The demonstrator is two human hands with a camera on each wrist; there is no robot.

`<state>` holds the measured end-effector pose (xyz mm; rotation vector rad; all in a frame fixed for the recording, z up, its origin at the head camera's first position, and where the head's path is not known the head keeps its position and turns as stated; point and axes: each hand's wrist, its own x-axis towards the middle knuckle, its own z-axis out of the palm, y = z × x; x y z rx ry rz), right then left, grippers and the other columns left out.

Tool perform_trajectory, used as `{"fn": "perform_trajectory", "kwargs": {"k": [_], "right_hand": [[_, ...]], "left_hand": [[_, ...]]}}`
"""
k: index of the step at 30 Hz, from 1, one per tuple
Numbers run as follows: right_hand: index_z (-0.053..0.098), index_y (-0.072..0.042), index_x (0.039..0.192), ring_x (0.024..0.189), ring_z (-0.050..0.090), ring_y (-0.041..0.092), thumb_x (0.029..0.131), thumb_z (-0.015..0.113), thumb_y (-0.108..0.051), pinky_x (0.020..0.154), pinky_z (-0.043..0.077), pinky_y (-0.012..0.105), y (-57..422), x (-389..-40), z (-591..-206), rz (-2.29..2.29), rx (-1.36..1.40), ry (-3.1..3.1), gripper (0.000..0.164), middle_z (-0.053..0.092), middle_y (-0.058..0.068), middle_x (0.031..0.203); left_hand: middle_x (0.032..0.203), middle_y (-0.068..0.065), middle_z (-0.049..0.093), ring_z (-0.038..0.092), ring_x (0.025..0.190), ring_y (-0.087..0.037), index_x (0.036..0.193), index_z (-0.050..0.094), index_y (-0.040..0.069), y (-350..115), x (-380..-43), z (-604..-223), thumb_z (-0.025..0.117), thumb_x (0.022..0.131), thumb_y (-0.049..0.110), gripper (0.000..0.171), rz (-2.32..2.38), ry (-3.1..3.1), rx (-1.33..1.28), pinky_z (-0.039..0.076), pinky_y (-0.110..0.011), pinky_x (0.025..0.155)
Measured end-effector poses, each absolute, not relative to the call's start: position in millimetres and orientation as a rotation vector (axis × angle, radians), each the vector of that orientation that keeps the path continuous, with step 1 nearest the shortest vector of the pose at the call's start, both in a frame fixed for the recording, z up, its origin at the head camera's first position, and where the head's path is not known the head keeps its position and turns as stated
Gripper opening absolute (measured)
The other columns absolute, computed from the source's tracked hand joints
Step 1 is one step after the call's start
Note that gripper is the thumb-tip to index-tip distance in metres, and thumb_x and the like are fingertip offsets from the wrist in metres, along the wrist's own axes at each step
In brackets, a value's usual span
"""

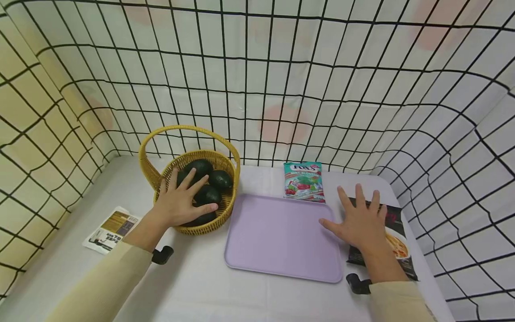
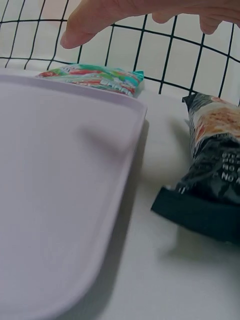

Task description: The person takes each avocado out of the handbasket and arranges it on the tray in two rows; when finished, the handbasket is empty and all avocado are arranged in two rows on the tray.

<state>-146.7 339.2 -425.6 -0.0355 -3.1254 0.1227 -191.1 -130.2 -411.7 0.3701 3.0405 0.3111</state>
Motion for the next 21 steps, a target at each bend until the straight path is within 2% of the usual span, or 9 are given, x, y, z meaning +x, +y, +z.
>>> {"fn": "perform_trajectory", "kwargs": {"k": [11,17,21], "right_hand": [[0.015,-0.022,0.165,0.145,0.001,0.069,0.077,0.057,-0.087,0.105,0.01,0.085,340,-142,-425,0.14,-0.036,-3.112,0.116,0.008,0.031,0.167],[0.016,-0.02,0.164,0.146,0.006,0.067,0.078,0.056,-0.086,0.107,0.012,0.083,333,-141,-418,0.141,-0.009,-3.101,0.116,0.011,0.031,0.167],[0.02,-0.017,0.164,0.147,0.011,0.065,0.081,0.056,-0.084,0.112,0.013,0.079,323,-138,-413,0.166,0.05,-3.071,0.111,0.018,0.031,0.165]], "left_hand": [[0.174,-0.006,0.008,-0.006,0.156,-0.052,0.162,0.022,0.038,-134,-188,-411,0.041,0.081,0.091,0.099,0.349,3.021,0.365,0.002,-0.076,0.118],[0.173,-0.008,0.012,-0.003,0.156,-0.052,0.162,0.025,0.037,-135,-182,-409,0.044,0.082,0.089,0.097,0.382,3.054,0.388,0.004,-0.076,0.118],[0.172,-0.01,0.015,-0.002,0.157,-0.05,0.162,0.025,0.036,-136,-176,-408,0.047,0.083,0.087,0.097,0.403,3.091,0.418,0.005,-0.076,0.118]]}}
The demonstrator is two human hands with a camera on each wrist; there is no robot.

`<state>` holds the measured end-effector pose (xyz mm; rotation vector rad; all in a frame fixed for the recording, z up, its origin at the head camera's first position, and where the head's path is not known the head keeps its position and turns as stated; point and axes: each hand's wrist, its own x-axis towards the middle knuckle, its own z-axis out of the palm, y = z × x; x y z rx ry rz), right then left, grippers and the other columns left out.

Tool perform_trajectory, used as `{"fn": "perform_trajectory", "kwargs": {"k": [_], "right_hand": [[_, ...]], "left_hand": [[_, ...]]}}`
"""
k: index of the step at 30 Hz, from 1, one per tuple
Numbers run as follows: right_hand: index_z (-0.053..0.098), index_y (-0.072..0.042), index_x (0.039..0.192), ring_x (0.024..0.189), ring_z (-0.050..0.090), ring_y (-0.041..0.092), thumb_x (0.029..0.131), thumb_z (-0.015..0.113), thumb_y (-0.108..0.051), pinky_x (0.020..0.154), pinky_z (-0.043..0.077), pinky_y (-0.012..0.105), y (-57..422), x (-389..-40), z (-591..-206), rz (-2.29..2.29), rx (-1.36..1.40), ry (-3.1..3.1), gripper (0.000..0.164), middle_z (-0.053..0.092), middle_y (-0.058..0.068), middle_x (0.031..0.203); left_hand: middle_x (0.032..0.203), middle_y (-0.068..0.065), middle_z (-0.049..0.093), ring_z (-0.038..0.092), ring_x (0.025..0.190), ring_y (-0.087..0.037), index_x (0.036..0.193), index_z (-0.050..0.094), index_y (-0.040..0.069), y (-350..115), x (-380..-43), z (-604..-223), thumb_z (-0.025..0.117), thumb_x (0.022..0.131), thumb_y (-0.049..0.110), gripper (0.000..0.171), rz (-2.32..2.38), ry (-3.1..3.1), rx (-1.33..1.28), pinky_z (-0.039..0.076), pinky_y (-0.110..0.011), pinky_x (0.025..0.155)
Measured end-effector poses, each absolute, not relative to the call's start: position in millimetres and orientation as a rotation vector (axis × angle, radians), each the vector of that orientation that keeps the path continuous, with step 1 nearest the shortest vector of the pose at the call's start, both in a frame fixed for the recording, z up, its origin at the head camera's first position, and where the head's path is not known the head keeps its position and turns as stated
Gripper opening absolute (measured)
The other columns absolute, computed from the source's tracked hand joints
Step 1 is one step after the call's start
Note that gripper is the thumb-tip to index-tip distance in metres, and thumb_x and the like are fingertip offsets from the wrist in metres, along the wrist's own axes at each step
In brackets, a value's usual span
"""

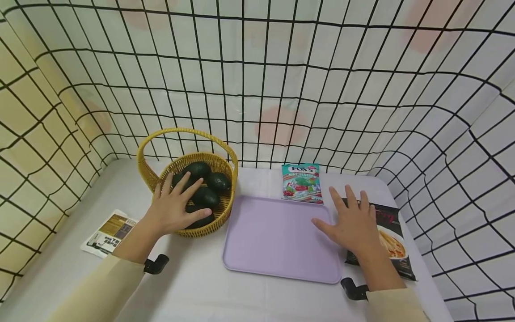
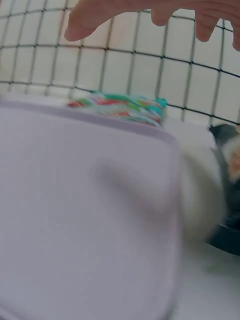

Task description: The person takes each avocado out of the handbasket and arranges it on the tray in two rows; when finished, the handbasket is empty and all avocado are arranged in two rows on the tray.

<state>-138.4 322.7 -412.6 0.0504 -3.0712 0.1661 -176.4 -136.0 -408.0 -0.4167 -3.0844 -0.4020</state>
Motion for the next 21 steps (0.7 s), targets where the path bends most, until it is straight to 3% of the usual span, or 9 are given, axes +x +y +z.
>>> {"fn": "perform_trajectory", "kwargs": {"k": [7,12,21], "right_hand": [[0.025,-0.019,0.162,0.146,0.02,0.06,0.086,0.058,-0.077,0.114,0.018,0.075,296,-130,-402,0.263,0.177,-3.013,0.102,0.028,0.029,0.162],[0.028,-0.021,0.162,0.148,0.023,0.056,0.087,0.061,-0.073,0.114,0.023,0.075,274,-123,-395,0.343,0.212,-3.002,0.097,0.031,0.024,0.163],[0.034,-0.024,0.16,0.147,0.034,0.043,0.087,0.069,-0.065,0.11,0.036,0.07,238,-112,-387,0.441,0.335,-2.924,0.09,0.039,0.014,0.16]], "left_hand": [[0.168,-0.012,0.027,0.012,0.155,-0.05,0.161,0.032,0.032,-139,-167,-407,0.055,0.084,0.08,0.093,-0.508,-2.941,-0.432,0.013,-0.073,0.119],[0.165,-0.016,0.032,0.023,0.15,-0.051,0.159,0.036,0.025,-144,-157,-408,0.054,0.093,0.068,0.081,-0.609,-2.856,-0.368,0.022,-0.069,0.118],[0.155,-0.023,0.027,0.024,0.137,-0.048,0.15,0.047,0.017,-156,-138,-426,0.06,0.099,0.045,0.059,-0.861,-2.691,-0.093,0.038,-0.067,0.1]]}}
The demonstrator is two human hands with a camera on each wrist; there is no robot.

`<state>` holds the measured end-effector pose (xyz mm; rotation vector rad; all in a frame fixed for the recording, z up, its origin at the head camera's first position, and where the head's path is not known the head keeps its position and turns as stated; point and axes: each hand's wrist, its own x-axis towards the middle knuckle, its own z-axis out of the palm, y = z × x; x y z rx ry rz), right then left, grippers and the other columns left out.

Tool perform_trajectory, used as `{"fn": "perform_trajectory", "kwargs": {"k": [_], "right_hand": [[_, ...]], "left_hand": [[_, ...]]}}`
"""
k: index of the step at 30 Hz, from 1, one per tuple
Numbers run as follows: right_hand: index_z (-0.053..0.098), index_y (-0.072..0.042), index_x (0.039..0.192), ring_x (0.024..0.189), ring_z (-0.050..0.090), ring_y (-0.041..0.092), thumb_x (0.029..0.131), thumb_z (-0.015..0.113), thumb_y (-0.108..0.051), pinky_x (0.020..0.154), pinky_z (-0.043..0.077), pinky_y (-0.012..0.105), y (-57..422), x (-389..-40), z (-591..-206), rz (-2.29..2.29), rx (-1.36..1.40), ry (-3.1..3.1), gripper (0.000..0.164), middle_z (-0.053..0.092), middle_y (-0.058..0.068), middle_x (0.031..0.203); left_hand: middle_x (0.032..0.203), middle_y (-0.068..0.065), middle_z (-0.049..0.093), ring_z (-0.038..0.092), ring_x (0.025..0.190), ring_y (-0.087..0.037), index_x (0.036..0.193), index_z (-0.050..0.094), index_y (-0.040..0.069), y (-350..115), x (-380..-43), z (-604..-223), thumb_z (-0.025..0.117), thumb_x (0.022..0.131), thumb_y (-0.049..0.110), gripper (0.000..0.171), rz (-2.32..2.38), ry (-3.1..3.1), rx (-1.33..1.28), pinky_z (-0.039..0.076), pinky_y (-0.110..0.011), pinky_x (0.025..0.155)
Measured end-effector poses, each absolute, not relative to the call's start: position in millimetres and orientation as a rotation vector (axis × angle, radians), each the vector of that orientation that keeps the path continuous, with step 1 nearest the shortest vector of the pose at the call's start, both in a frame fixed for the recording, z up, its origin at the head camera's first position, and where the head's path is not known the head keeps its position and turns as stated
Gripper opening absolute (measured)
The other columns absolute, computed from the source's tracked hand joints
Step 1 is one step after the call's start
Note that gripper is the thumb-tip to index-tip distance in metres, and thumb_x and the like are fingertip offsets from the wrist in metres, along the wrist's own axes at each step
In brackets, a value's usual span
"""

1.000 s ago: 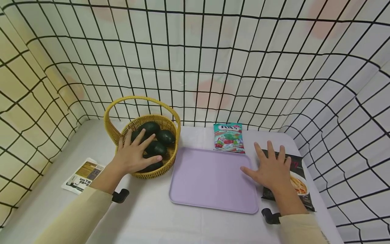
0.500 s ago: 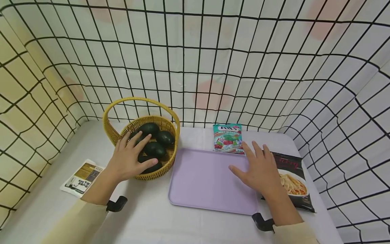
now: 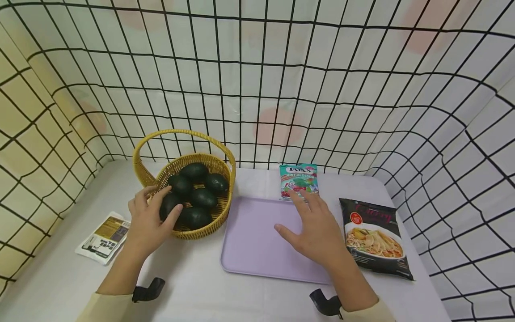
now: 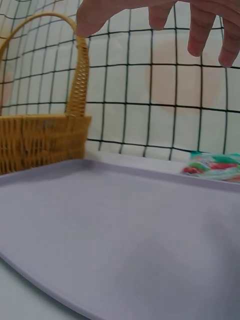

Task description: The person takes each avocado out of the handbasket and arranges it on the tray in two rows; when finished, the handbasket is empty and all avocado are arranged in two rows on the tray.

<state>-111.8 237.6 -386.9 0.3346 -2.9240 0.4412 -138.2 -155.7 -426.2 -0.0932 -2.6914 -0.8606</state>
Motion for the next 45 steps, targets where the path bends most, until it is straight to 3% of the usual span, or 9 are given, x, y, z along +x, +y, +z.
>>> {"fn": "perform_trajectory", "kwargs": {"k": [7,15,19,26,37,45], "right_hand": [[0.035,-0.031,0.158,0.141,0.044,0.038,0.084,0.077,-0.055,0.104,0.044,0.066,215,-105,-382,0.534,0.425,-2.848,0.088,0.045,0.01,0.156],[0.04,-0.026,0.157,0.144,0.044,0.035,0.086,0.077,-0.051,0.105,0.046,0.063,193,-100,-378,0.608,0.499,-2.821,0.084,0.046,0.009,0.157],[0.041,-0.028,0.155,0.142,0.047,0.031,0.087,0.076,-0.051,0.104,0.048,0.06,183,-101,-378,0.636,0.526,-2.804,0.08,0.049,0.004,0.155],[0.045,-0.03,0.153,0.138,0.052,0.026,0.087,0.076,-0.05,0.101,0.052,0.055,166,-104,-378,0.696,0.584,-2.76,0.075,0.053,-0.001,0.15],[0.054,-0.021,0.147,0.134,0.056,0.021,0.092,0.071,-0.045,0.104,0.051,0.049,141,-118,-392,0.809,0.623,-2.759,0.063,0.057,0.0,0.145],[0.056,-0.021,0.145,0.136,0.055,0.019,0.094,0.07,-0.046,0.109,0.049,0.046,116,-129,-401,0.929,0.647,-2.843,0.059,0.058,-0.003,0.145]], "left_hand": [[0.15,-0.023,0.024,0.027,0.135,-0.043,0.145,0.049,0.017,-164,-139,-441,0.065,0.098,0.036,0.054,-1.138,-2.518,0.142,0.037,-0.064,0.102],[0.158,-0.022,0.019,0.038,0.137,-0.047,0.148,0.045,0.009,-168,-149,-452,0.065,0.099,0.036,0.06,-1.526,-2.418,0.254,0.037,-0.065,0.111],[0.159,-0.023,0.023,0.033,0.145,-0.045,0.148,0.046,0.007,-168,-156,-461,0.064,0.1,0.032,0.057,-1.643,-2.345,0.263,0.032,-0.065,0.117],[0.163,-0.018,0.03,0.02,0.156,-0.036,0.149,0.046,0.01,-167,-163,-470,0.058,0.103,0.04,0.057,-1.785,-2.266,0.324,0.017,-0.059,0.125],[0.159,-0.011,0.043,0.03,0.152,-0.024,0.147,0.051,0.008,-162,-173,-470,0.053,0.104,0.035,0.051,-2.009,-2.013,0.468,0.025,-0.044,0.124],[0.163,-0.005,0.036,0.024,0.156,-0.022,0.147,0.048,0.013,-157,-169,-481,0.053,0.103,0.024,0.046,-2.075,-1.88,0.455,0.022,-0.045,0.127]]}}
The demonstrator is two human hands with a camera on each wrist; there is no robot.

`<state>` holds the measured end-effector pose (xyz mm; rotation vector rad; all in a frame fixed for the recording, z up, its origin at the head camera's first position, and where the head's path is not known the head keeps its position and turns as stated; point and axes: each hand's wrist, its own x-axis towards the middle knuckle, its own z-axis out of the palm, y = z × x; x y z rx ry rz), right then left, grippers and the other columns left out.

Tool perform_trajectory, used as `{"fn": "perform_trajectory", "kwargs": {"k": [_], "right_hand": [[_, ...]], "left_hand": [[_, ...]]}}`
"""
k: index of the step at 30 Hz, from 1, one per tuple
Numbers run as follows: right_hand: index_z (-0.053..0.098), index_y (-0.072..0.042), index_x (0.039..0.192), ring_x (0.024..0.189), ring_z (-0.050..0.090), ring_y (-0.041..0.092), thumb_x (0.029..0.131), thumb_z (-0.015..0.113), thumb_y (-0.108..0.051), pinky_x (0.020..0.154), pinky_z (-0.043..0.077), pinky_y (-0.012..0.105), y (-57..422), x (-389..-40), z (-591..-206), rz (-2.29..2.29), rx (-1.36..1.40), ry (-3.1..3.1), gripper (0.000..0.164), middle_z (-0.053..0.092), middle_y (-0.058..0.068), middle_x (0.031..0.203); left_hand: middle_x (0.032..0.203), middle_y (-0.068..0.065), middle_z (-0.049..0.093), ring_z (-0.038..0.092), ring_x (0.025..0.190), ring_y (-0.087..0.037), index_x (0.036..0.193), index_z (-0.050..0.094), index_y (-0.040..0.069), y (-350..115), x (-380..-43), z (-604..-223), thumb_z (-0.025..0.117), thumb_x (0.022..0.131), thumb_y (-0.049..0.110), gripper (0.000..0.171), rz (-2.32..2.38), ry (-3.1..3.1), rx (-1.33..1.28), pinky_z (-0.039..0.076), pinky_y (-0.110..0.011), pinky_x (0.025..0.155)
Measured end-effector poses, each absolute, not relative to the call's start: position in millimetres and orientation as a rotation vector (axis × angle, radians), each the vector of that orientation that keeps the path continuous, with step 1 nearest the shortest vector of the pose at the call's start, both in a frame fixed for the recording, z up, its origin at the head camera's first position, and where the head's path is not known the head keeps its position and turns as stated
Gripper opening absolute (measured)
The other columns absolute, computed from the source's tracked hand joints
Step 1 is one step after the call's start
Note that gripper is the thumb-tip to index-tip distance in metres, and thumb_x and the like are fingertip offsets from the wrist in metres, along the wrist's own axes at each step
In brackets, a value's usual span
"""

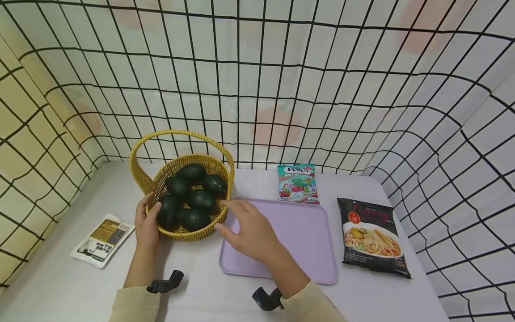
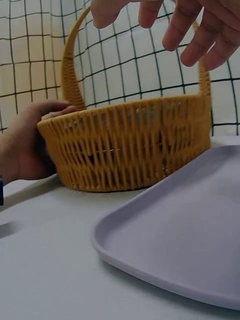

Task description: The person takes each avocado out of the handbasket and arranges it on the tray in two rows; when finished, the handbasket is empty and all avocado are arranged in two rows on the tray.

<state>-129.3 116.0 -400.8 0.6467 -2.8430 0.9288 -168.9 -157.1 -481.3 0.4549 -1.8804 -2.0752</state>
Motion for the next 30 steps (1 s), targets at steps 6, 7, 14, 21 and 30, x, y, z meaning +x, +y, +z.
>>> {"fn": "perform_trajectory", "kwargs": {"k": [6,7,14,21,30], "right_hand": [[0.054,-0.024,0.147,0.136,0.054,0.02,0.094,0.07,-0.045,0.111,0.047,0.047,87,-147,-401,1.032,0.778,-2.884,0.059,0.057,-0.004,0.147],[0.054,-0.024,0.147,0.135,0.055,0.019,0.094,0.07,-0.046,0.11,0.047,0.047,82,-151,-402,1.031,0.808,-2.888,0.059,0.058,-0.004,0.146],[0.059,-0.024,0.141,0.118,0.063,0.014,0.092,0.073,-0.045,0.1,0.053,0.035,53,-178,-403,0.961,0.943,-2.968,0.055,0.066,-0.002,0.131],[0.063,-0.02,0.138,0.118,0.064,0.014,0.086,0.078,-0.05,0.102,0.052,0.034,37,-197,-410,0.77,1.008,-3.078,0.061,0.069,-0.002,0.125],[0.065,-0.026,0.136,0.128,0.061,0.015,0.085,0.08,-0.049,0.107,0.049,0.037,31,-202,-416,0.566,1.019,-3.134,0.058,0.067,-0.004,0.137]], "left_hand": [[0.163,-0.004,0.035,0.025,0.155,-0.022,0.148,0.046,0.013,-156,-168,-484,0.053,0.103,0.023,0.047,-2.086,-1.863,0.418,0.021,-0.046,0.127],[0.163,-0.004,0.035,0.025,0.155,-0.022,0.148,0.046,0.012,-156,-169,-484,0.053,0.103,0.023,0.047,-2.082,-1.864,0.418,0.021,-0.046,0.127],[0.16,-0.004,0.04,0.032,0.151,-0.022,0.148,0.046,0.012,-156,-168,-486,0.051,0.103,0.02,0.046,-2.079,-1.835,0.422,0.025,-0.046,0.125],[0.161,-0.004,0.037,0.029,0.153,-0.023,0.148,0.045,0.014,-154,-166,-487,0.05,0.103,0.019,0.046,-2.093,-1.823,0.422,0.023,-0.048,0.126],[0.161,-0.004,0.036,0.03,0.152,-0.024,0.149,0.044,0.015,-154,-168,-489,0.048,0.103,0.018,0.046,-2.107,-1.797,0.432,0.024,-0.046,0.126]]}}
